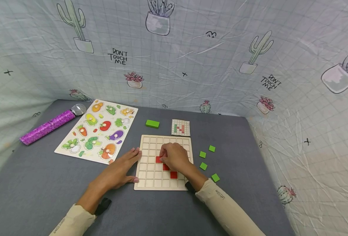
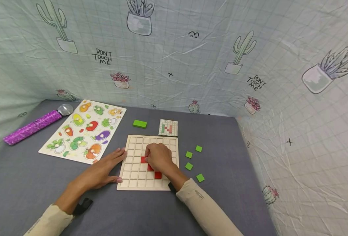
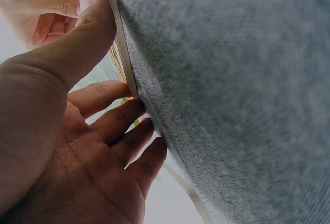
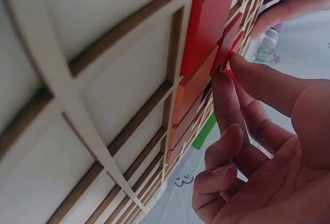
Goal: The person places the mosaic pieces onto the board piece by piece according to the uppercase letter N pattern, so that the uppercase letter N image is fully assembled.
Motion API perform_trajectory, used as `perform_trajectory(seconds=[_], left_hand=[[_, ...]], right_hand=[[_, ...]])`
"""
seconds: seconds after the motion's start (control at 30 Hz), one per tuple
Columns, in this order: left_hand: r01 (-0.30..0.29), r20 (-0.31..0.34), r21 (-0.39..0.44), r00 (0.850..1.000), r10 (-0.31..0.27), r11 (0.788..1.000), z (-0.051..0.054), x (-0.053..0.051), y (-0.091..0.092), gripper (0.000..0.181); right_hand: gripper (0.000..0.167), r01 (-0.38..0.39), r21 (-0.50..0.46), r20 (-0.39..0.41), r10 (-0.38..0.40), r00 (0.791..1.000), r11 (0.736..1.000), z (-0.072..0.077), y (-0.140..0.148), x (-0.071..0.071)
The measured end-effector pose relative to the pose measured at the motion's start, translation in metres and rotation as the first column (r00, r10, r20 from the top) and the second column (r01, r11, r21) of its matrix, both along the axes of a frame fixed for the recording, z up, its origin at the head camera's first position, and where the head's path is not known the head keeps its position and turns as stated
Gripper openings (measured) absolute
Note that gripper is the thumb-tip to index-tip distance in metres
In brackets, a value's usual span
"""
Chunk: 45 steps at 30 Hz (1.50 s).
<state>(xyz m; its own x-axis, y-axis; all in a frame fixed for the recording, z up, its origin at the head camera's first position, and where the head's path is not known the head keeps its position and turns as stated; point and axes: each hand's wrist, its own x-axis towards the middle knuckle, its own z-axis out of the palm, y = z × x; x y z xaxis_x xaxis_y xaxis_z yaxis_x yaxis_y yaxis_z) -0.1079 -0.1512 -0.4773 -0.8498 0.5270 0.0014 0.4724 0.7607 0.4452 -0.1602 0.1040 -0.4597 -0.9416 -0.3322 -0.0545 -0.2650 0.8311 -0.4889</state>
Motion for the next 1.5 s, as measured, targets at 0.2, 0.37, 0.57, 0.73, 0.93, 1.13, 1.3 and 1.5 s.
perform_trajectory(seconds=[0.2, 0.37, 0.57, 0.73, 0.93, 1.13, 1.3, 1.5], left_hand=[[-0.003, 0.007, 0.0, 1.0, 0.003, 1.0, 0.001, 0.0, 0.001, 0.099], [-0.012, 0.016, -0.004, 1.0, 0.012, 1.0, 0.001, 0.001, 0.001, 0.099], [-0.012, 0.016, 0.002, 1.0, 0.012, 1.0, 0.0, 0.001, 0.0, 0.099], [-0.006, 0.008, 0.002, 1.0, 0.006, 1.0, -0.001, 0.001, -0.001, 0.099], [0.002, 0.003, 0.008, 1.0, -0.002, 1.0, -0.001, 0.001, 0.0, 0.098], [-0.001, 0.004, 0.006, 1.0, 0.001, 1.0, -0.002, 0.001, -0.001, 0.098], [0.0, 0.0, 0.009, 1.0, 0.0, 1.0, -0.001, 0.0, -0.001, 0.098], [-0.003, 0.004, 0.004, 1.0, 0.003, 1.0, -0.001, -0.001, 0.0, 0.099]], right_hand=[[0.011, -0.016, -0.013, 0.015, 0.016, 1.0, 1.0, 0.0, 0.003, -0.001], [0.011, -0.03, -0.027, 0.032, 0.03, 0.999, 0.999, 0.0, 0.007, -0.001], [0.012, -0.047, -0.08, 0.061, 0.052, 0.997, 0.996, 0.002, 0.015, 0.0], [0.019, -0.054, -0.157, 0.058, 0.064, 0.996, 0.986, 0.002, 0.025, 0.001], [0.024, -0.016, -0.222, 0.058, 0.03, 0.998, 0.975, 0.0, 0.044, 0.0], [0.027, -0.022, -0.223, 0.033, 0.03, 0.999, 0.975, -0.003, 0.069, -0.002], [0.026, -0.012, -0.232, 0.043, 0.023, 0.999, 0.973, -0.005, 0.089, -0.004], [0.031, 0.008, -0.225, 0.015, -0.005, 1.0, 0.974, -0.003, 0.11, -0.003]])
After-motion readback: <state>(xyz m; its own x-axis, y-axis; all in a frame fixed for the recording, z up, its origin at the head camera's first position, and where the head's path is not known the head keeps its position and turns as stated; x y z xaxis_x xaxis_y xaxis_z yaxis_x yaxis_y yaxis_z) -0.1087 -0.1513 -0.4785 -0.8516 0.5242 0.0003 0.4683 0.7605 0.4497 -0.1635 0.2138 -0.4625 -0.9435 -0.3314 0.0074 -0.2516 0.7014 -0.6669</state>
